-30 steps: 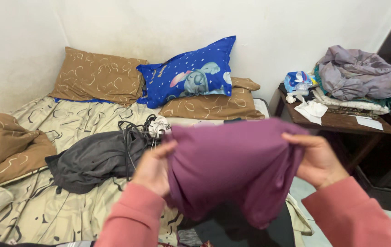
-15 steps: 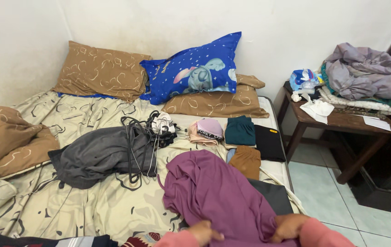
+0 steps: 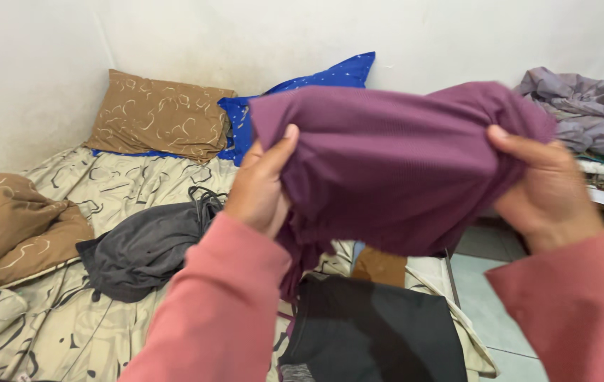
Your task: The person folds various items of clothing, including leggings and a purple top, on a bed and then places them together.
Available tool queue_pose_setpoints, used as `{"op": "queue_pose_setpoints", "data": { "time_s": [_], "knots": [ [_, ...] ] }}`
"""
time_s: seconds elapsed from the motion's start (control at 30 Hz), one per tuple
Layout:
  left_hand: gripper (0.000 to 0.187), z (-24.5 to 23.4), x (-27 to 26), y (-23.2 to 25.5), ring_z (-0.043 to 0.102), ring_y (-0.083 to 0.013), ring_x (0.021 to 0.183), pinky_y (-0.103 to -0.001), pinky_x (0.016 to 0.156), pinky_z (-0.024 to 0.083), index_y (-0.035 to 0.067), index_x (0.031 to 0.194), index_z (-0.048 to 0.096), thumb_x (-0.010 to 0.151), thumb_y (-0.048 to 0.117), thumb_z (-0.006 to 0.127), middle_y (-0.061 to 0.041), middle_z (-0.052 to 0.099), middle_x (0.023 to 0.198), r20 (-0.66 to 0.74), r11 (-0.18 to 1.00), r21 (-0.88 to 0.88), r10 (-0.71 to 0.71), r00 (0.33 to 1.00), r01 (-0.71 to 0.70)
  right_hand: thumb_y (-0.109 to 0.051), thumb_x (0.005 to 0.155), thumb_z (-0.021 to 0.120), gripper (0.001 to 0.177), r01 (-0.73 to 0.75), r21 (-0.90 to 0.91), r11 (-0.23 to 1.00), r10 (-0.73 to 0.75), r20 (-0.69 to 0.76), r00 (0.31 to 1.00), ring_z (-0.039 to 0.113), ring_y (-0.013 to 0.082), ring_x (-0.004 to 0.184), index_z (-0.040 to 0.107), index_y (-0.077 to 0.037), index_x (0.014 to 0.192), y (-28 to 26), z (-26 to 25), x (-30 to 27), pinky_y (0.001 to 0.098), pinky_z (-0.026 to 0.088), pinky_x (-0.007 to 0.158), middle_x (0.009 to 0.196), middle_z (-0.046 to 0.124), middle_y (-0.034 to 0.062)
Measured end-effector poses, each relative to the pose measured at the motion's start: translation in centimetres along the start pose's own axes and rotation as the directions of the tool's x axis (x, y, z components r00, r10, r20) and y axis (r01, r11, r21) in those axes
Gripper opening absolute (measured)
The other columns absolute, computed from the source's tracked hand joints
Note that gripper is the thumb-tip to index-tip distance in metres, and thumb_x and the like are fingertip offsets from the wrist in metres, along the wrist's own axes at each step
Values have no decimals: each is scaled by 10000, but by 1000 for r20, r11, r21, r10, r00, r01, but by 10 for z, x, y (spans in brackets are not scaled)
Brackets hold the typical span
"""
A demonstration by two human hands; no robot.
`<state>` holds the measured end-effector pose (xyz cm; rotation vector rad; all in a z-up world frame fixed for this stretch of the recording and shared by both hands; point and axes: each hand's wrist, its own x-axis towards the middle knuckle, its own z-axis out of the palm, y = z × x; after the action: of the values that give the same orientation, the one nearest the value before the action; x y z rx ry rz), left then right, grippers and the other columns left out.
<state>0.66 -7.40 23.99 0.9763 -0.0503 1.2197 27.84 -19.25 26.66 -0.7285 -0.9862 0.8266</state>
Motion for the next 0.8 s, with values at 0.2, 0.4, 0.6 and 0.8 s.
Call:
{"op": "queue_pose_setpoints", "data": {
  "time_s": [0.2,0.4,0.6,0.8],
  "knots": [
    [389,13,-38,37,645,-217,1131,-352,1004,492,-50,1313,569,971,132,537,-152,658,1250,59,982,149,-129,990,119,-2,917,519,409,47,-26,999,-45,69,997,626,258,1212,584,11,1321,-13,-20,-30,448,464,1086,1253,666,135],
    [417,-72,-13,-31,648,-227,1088,-362,955,517,-32,1290,533,905,117,592,-150,658,1208,-119,870,429,-212,970,243,-100,865,595,331,-358,28,933,357,-171,918,669,221,1020,641,-59,1190,67,-71,4,401,513,959,1109,702,73],
    [1064,-149,-128,-145,412,-515,1286,-460,1050,361,-53,1434,293,692,468,849,-389,378,1405,-28,-168,986,-264,964,-17,-463,815,653,493,-675,-593,439,664,-292,689,664,189,1047,660,-156,1200,174,-127,-56,390,479,928,1205,705,40],
    [609,-147,-232,-209,392,-427,1334,-606,1025,310,97,1342,485,851,424,633,-245,419,1416,-216,-317,942,-825,521,-111,-475,757,745,410,-517,-849,111,828,-209,520,671,168,802,701,-135,982,194,-162,-128,339,477,701,903,721,48]
  ]
}}
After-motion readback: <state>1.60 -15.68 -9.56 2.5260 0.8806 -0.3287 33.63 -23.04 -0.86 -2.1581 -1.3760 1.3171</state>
